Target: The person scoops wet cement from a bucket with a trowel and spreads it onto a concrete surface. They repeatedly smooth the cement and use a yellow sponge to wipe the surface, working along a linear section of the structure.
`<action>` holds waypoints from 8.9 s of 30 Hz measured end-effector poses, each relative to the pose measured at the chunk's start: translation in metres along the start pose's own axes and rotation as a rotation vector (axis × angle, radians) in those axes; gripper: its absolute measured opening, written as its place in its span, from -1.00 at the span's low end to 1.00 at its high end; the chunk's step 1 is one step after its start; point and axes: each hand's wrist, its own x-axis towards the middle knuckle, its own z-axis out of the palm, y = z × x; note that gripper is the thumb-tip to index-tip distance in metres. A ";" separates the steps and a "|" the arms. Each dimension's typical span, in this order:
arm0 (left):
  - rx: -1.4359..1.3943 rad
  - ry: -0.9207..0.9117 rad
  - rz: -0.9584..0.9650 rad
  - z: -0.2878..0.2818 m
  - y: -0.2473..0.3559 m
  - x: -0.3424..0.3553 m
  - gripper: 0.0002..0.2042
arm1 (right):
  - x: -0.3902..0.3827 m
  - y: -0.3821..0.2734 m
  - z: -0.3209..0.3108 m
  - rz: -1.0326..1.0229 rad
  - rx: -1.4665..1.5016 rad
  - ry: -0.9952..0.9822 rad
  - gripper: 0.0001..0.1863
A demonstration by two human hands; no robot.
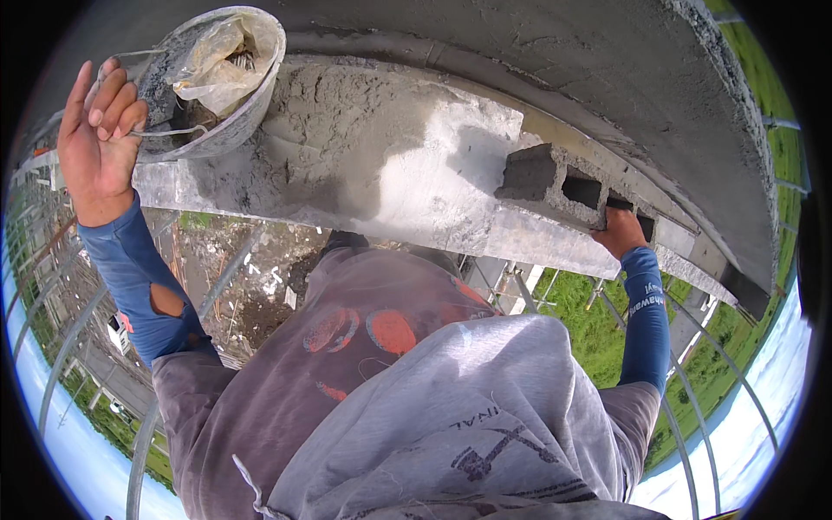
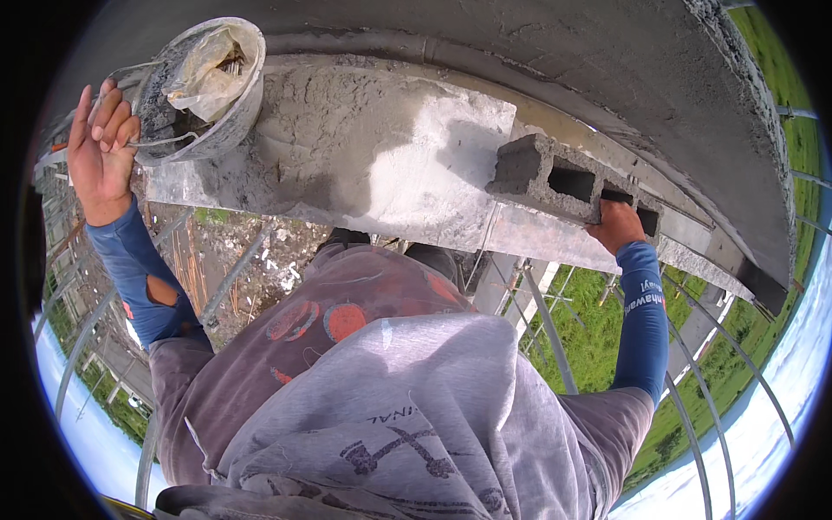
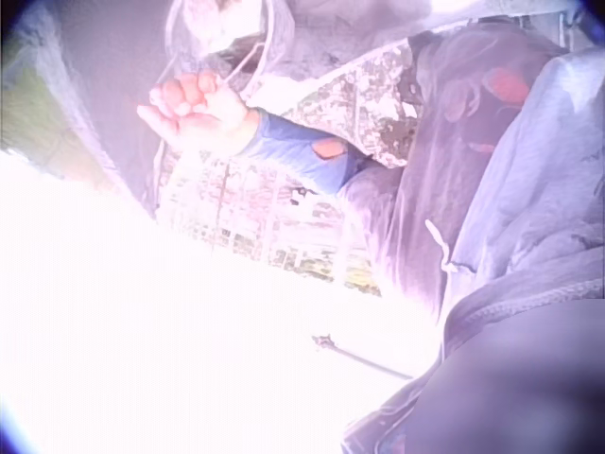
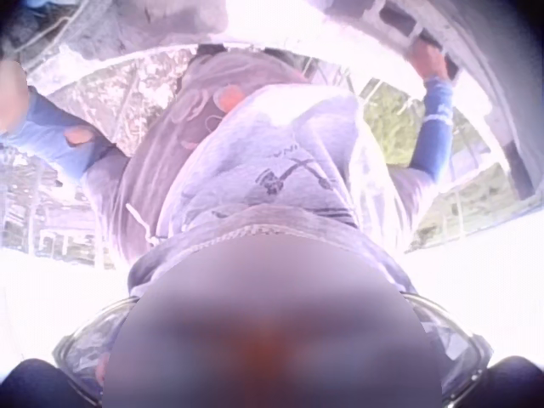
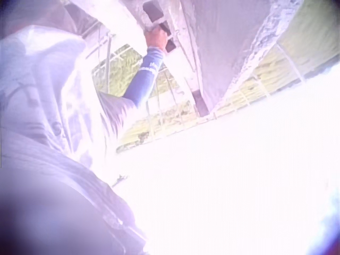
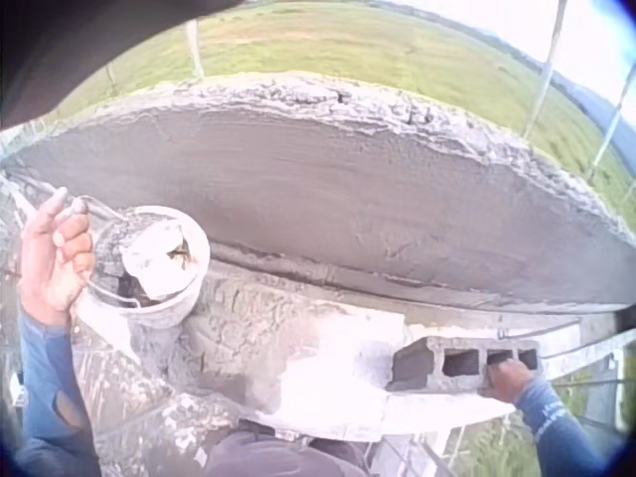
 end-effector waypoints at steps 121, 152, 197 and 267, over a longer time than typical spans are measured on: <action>0.663 1.194 0.455 -0.604 0.318 -0.066 -0.94 | 0.042 -0.155 0.042 0.552 0.494 0.130 -0.34; 1.659 1.279 0.621 -0.453 0.131 -0.082 -0.25 | 0.044 -0.213 0.001 0.669 0.220 0.054 -0.47; 1.667 -0.006 0.015 -0.430 -0.077 -0.095 -0.07 | 0.215 -0.662 -0.293 -0.176 -0.118 -0.070 -0.44; 0.722 1.168 0.388 -0.823 0.620 -0.025 -0.79 | 0.275 -0.819 -0.194 -0.011 -0.407 -0.073 -0.51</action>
